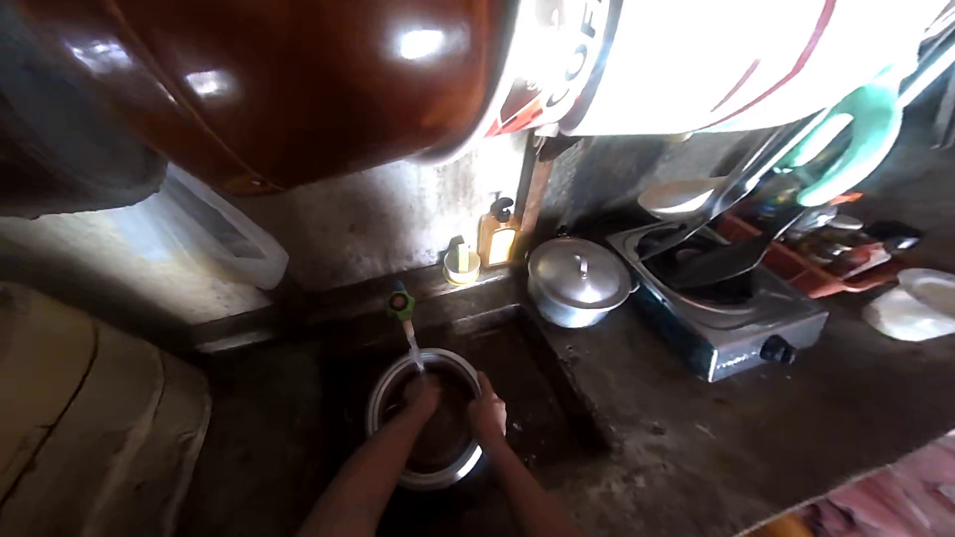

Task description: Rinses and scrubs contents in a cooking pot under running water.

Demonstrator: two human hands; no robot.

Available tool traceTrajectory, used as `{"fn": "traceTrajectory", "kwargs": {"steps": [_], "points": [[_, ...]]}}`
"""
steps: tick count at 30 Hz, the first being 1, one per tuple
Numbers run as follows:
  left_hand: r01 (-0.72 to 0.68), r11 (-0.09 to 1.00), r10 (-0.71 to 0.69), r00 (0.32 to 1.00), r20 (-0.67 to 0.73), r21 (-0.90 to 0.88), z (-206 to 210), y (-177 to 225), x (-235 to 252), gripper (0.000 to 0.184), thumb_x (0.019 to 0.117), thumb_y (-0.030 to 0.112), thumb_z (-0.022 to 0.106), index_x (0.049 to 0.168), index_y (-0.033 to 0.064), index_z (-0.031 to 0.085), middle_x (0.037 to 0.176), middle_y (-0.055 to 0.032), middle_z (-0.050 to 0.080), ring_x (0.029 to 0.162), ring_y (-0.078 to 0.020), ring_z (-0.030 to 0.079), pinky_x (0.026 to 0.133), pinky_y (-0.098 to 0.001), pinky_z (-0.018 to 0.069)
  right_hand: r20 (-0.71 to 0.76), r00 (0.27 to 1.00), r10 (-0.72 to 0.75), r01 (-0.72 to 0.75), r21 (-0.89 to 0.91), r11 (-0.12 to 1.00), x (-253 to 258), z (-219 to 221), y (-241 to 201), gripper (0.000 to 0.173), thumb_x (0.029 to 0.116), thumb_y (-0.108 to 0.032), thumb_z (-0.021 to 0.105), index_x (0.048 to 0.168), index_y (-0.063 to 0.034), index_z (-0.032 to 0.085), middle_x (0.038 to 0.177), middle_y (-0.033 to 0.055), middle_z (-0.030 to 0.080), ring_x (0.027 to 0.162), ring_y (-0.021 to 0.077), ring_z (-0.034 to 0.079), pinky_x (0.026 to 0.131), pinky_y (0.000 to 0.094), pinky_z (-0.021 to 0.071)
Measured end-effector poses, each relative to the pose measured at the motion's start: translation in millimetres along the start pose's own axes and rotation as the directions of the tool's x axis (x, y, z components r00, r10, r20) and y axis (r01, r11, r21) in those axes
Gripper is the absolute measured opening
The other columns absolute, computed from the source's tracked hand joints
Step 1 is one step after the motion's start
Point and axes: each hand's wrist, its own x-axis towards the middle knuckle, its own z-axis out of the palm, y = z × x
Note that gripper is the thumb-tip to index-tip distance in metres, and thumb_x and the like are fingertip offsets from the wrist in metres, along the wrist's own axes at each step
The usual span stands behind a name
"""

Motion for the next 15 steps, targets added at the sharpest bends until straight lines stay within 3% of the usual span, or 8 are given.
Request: {"fn": "traceTrajectory", "kwargs": {"steps": [2, 6, 9, 12, 15], "points": [[-0.009, 1.000, 0.010, 1.000, 0.017, -0.024, 5.1, 3.2, -5.3, 0.041, 0.1075, 0.025, 0.049, 0.142, 0.0037, 0.055, 0.145, -0.0229, 0.055, 0.133, -0.0403, 0.055, 0.105, -0.0586, 0.0471, -0.005, 1.000, -0.003, 0.003, 0.007, 1.000, 0.5, -1.0, -1.3, 0.072, 0.0974, -0.009, 0.060, 0.160, -0.0352, 0.036, 0.132, 0.0210, 0.066, 0.119, 0.0411, 0.066, 0.095, 0.0584, 0.0543], [-0.183, 0.980, 0.171, 0.976, 0.137, 0.082, 25.7, 6.6, -24.3, 0.040, 0.1071, 0.015, 0.049, 0.143, -0.0016, 0.053, 0.149, -0.0258, 0.050, 0.138, -0.0447, 0.049, 0.108, -0.0620, 0.0428, 0.002, 1.000, -0.008, 0.008, -0.005, 1.000, -1.9, -1.4, -0.6, 0.071, 0.0982, -0.010, 0.059, 0.160, -0.0350, 0.035, 0.132, 0.0207, 0.066, 0.120, 0.0404, 0.065, 0.096, 0.0584, 0.0538], [-0.092, 0.993, 0.090, 0.995, 0.033, 0.077, 6.1, 6.3, -19.1, 0.041, 0.1075, 0.020, 0.048, 0.145, 0.0031, 0.053, 0.149, -0.0218, 0.052, 0.134, -0.0416, 0.053, 0.105, -0.0604, 0.0472, 0.001, 1.000, -0.001, 0.001, -0.007, 1.000, -2.9, -0.9, -1.2, 0.071, 0.0989, -0.010, 0.059, 0.160, -0.0348, 0.034, 0.132, 0.0205, 0.067, 0.119, 0.0396, 0.066, 0.097, 0.0573, 0.0541], [-0.147, 0.988, 0.140, 0.983, 0.119, 0.047, 17.5, 7.7, -24.2, 0.043, 0.1087, 0.015, 0.046, 0.149, -0.0003, 0.048, 0.154, -0.0243, 0.046, 0.141, -0.0436, 0.045, 0.112, -0.0618, 0.0396, -0.019, 1.000, -0.011, 0.011, 0.007, 1.000, 0.5, -0.2, -0.8, 0.071, 0.0980, -0.008, 0.059, 0.160, -0.0341, 0.036, 0.130, 0.0209, 0.067, 0.118, 0.0407, 0.066, 0.095, 0.0588, 0.0543], [-0.103, 0.993, 0.097, 0.991, 0.097, 0.054, 14.2, 10.4, -20.9, 0.040, 0.1071, 0.018, 0.050, 0.143, 0.0009, 0.055, 0.147, -0.0236, 0.053, 0.135, -0.0428, 0.052, 0.106, -0.0613, 0.0451, -0.019, 1.000, -0.012, 0.012, 0.019, 1.000, -1.5, 0.9, -0.4, 0.071, 0.0980, -0.008, 0.058, 0.160, -0.0337, 0.036, 0.131, 0.0203, 0.067, 0.118, 0.0401, 0.066, 0.096, 0.0583, 0.0544]]}}
